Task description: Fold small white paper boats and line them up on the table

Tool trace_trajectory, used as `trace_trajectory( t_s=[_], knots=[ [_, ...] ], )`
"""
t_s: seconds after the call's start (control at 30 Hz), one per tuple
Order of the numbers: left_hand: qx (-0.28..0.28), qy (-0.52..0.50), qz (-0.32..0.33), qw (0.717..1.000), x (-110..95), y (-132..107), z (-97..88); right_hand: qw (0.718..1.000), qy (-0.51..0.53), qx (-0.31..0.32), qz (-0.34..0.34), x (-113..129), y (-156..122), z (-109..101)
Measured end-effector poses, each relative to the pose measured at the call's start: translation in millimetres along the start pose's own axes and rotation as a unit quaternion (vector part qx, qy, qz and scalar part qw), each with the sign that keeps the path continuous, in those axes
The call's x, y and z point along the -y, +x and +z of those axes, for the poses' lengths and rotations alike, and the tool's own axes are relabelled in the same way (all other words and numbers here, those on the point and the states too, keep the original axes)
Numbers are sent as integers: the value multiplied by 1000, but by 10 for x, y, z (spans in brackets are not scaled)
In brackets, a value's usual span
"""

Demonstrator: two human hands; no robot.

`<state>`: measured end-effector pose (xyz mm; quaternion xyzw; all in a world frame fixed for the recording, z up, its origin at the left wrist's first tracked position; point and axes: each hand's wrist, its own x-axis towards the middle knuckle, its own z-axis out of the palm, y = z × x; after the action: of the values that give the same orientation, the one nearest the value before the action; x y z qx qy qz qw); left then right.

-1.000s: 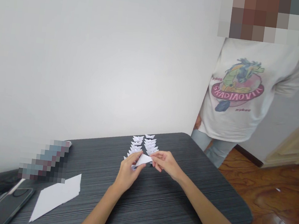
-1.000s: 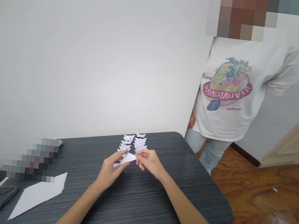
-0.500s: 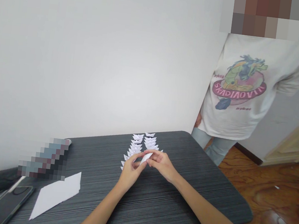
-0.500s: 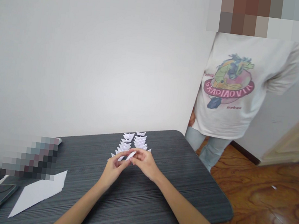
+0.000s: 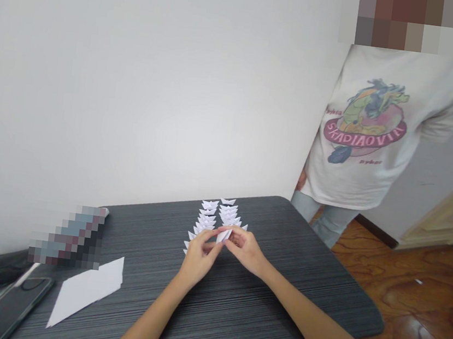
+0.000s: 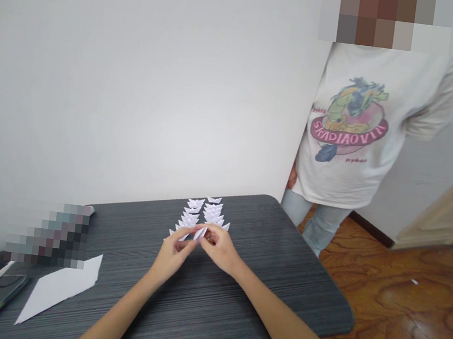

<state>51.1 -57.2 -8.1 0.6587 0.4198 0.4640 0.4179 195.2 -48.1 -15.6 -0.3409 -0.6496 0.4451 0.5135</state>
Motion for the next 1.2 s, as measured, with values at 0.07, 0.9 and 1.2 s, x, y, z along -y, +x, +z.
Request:
trace_trajectory(
  t_s=[0.07,0.9,1.2],
  knots=[
    [10,24,13,1000,-3,-12,1,998,-63,-17,-16,-24,-8,4],
    [22,12,-12,1000,37,3,39,975,-217,-53,-1,7,-55,44],
    [32,-10,-18,999,41,11,36,988,-141,-55,21,19,-69,30]
  ],
)
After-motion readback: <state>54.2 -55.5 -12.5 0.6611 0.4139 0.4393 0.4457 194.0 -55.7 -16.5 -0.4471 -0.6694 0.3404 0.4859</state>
